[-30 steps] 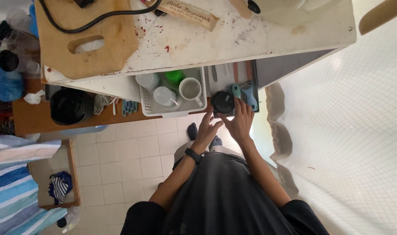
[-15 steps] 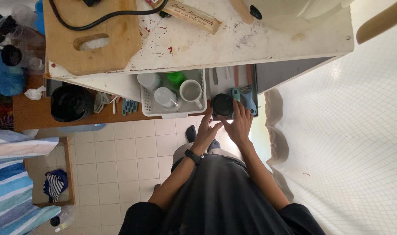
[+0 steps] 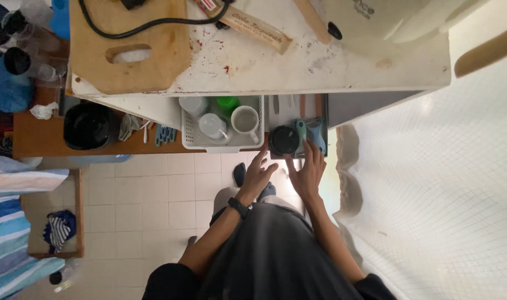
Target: Cleaning and wiping small objects and tools using a cloth and a scraper
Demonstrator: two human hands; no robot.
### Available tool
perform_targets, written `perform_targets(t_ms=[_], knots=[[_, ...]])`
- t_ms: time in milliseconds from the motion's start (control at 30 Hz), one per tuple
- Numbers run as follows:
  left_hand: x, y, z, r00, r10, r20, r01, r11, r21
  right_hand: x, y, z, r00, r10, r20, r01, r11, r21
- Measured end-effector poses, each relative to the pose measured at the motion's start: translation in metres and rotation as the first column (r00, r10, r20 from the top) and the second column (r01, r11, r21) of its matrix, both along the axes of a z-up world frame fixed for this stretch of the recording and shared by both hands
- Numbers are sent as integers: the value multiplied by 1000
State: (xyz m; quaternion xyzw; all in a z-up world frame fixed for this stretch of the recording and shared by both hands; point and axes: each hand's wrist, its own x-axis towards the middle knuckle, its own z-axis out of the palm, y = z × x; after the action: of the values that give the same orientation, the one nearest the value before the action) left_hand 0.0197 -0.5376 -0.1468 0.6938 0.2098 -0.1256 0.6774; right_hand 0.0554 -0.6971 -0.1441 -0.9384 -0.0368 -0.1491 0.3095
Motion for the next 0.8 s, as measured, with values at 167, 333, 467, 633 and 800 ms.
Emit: perform_targets(t_ms=[167,333,467,633,800], knots=[[-26,24,3,996,73,46,-75,997,32,-18,11,24,993,7,119,-27,985,171],[-62,69,-18,990,139,37,-140,989,49,-42,58,55,991,129,43,-136,914,382],[-91,122,-3,978,205,26,-206,976,70,-66,119,88,934,346,-88,-274,853,444],[-130,202,-16,936,349,31,-351,935,57,-97,207,88,800,534,-274,-384,806,450],[-174,302,-4,892,452,-13,-452,892,-20,-123,311,57,672,609,-421,-560,790,249]])
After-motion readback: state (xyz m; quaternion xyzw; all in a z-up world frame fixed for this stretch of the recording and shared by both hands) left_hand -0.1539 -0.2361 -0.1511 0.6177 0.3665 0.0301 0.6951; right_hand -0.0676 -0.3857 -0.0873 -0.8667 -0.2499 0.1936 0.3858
